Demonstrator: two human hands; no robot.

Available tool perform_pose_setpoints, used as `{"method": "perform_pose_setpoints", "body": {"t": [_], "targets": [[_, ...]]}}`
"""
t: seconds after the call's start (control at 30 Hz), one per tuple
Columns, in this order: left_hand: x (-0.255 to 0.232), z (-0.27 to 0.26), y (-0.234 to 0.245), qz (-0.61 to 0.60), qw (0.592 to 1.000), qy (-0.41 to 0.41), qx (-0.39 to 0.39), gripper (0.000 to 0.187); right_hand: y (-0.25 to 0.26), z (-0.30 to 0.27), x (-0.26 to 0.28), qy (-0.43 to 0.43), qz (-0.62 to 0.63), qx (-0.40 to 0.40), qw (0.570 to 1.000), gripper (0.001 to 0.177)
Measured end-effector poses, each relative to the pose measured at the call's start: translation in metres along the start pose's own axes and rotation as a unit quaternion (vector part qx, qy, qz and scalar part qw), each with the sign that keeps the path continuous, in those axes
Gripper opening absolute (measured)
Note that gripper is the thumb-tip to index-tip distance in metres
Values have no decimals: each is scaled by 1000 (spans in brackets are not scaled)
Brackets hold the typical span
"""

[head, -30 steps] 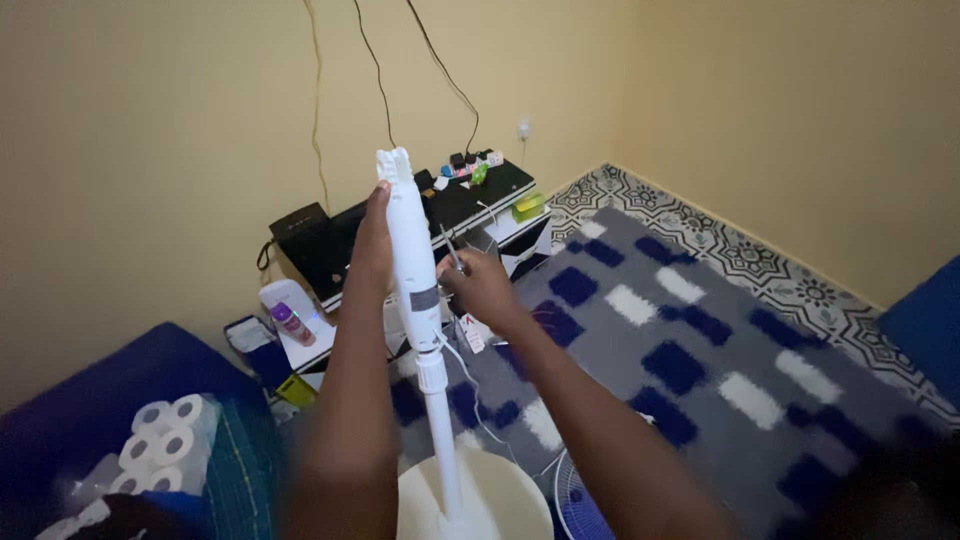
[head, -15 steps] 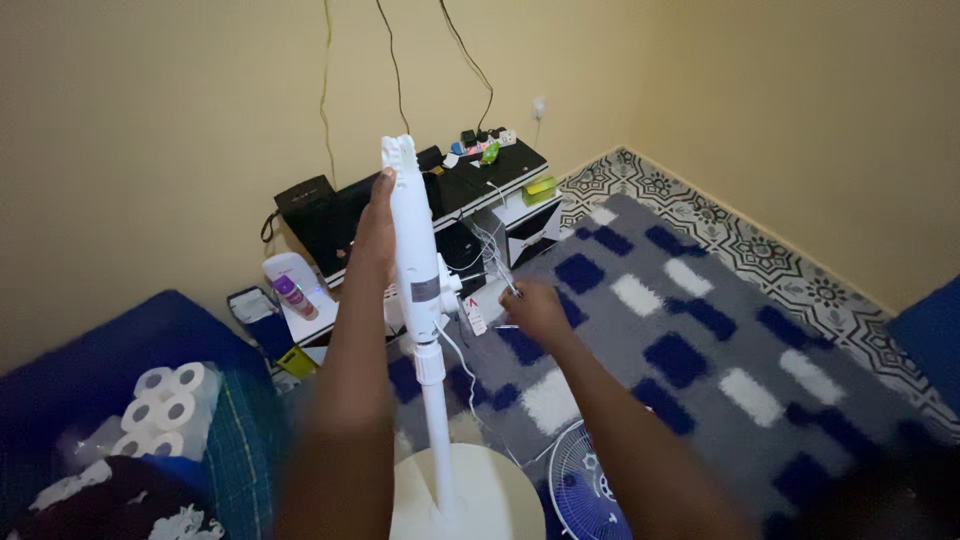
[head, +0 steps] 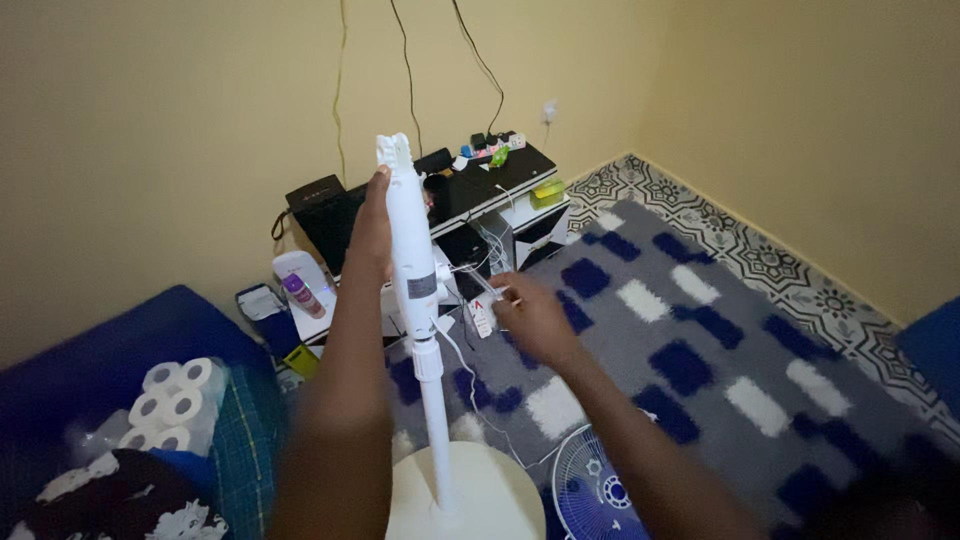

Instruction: The person uses a screwdriver to remove screws from the housing of a white standing fan. They detach the outer casing to expose the internal wiring and components, then reattach the casing and tighten the screws.

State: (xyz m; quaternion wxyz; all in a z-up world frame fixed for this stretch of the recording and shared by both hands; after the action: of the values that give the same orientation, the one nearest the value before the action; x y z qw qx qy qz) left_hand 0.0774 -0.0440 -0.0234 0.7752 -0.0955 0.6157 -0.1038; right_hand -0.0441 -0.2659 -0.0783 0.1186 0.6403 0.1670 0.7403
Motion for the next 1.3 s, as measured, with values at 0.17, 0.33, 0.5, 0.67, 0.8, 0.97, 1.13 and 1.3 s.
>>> {"method": "perform_pose_setpoints", "body": {"t": [0.17,0.33,0.5,0.67,0.8,0.97,1.13,1.3], "targets": [[-5,6,1,-13,1000,-8,7,59,-28,-56,52,27,-74,-8,997,30],[-8,5,0,11,999,-35,19,61,-49,-60,43,22,-119,-16,993,22],[-4,5,0,-5,1000,-11,1,64,-52,-62,43,38,-132,-25,990,23],[-10,2,-4,-10,999,0,36,74,-47,-65,39,-50,-139,-4,989,26],[-6,-11,0,-6,1000,-19,24,80,-40,-68,42,-57,-107,-8,993,29],[5,-5,0,-3,997,-38,69,73,-38,-63,48,-33,-127,-11,991,28],[-2,-9,-11,18,991,-110,70,56,-42,-56,51,-18,-142,-5,990,28],[-3,-8,-17,62,992,-96,46,49,-45,-52,54,12,-169,-9,985,27]]}}
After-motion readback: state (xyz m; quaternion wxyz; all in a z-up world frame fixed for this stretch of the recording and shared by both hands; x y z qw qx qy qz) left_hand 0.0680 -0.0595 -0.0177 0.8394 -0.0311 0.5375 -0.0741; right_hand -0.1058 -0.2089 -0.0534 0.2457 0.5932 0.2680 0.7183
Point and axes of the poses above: each hand's wrist, its own z-axis towards the middle knuckle, its own y-axis out of the back of the hand, x = y × z, the point moved 8 cm from there along z, towards the middle knuckle, and after that the axes turned 10 degrees about -y, right-handed, at the moved point
